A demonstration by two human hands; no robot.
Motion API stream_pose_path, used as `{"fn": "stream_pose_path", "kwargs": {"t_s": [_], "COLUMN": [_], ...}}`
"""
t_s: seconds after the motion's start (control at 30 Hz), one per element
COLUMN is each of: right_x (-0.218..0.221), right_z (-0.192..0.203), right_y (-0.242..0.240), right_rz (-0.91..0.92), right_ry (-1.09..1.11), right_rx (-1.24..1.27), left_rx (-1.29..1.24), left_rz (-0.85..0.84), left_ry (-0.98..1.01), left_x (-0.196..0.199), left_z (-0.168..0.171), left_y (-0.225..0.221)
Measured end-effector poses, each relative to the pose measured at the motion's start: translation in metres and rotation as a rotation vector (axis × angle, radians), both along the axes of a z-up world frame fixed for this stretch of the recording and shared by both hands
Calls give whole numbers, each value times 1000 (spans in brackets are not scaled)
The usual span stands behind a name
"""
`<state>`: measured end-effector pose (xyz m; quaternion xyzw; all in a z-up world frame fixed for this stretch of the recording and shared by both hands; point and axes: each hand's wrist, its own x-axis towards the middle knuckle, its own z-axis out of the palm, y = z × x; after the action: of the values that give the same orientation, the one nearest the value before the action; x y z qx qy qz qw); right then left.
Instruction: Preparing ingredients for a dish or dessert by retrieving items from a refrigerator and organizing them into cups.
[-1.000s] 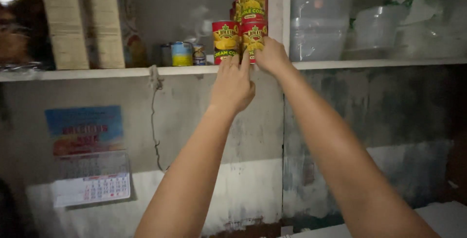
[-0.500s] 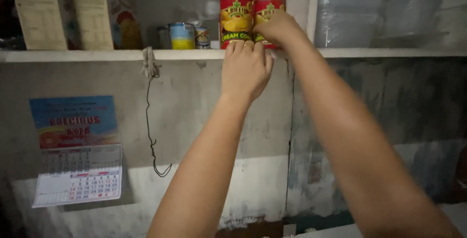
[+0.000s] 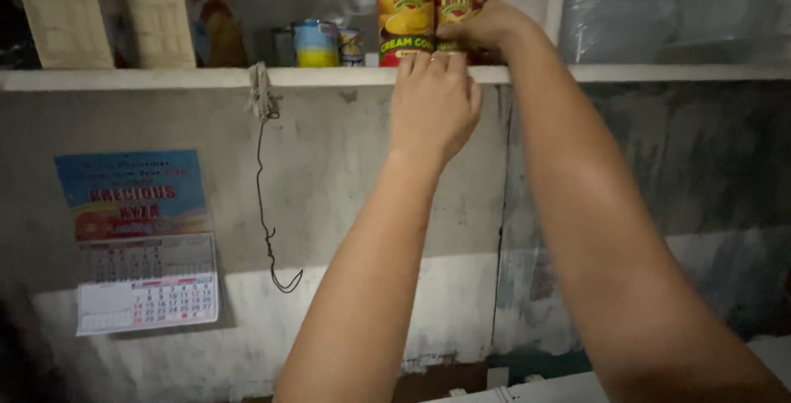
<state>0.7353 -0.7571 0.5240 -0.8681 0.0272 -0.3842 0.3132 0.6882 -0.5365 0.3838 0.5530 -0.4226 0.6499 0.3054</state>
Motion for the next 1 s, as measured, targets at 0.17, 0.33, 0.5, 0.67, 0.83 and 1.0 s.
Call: {"fn": "stream_pose_path", "kwargs": {"t_s": [0.17,0.33,0.5,0.67,0.83,1.0], "right_x": [-18,-69,-71,-44,-16,-18], "right_z": [-7,-12,1,45,48,48], "right_y": [15,44,-4,-35,5,15], "right_rz": [-67,-199,-82,-47,-262,-279], "right_ry": [-119,-182,-103,-128,-370,-737], "right_rx": [-88,-258,-245,-344,-229,-199], "left_rx": [-40,83,-95,18,32,146], "left_rz": [-20,-31,4,-24,163,222], "left_ry": [-37,143,7,125,25,128], "left_x": [4,-9,-3,-11,-8,-20], "left_z": [-2,1,-2,0,-3,-1], "left_y": [-4,4,-8,-4,-2,4]}}
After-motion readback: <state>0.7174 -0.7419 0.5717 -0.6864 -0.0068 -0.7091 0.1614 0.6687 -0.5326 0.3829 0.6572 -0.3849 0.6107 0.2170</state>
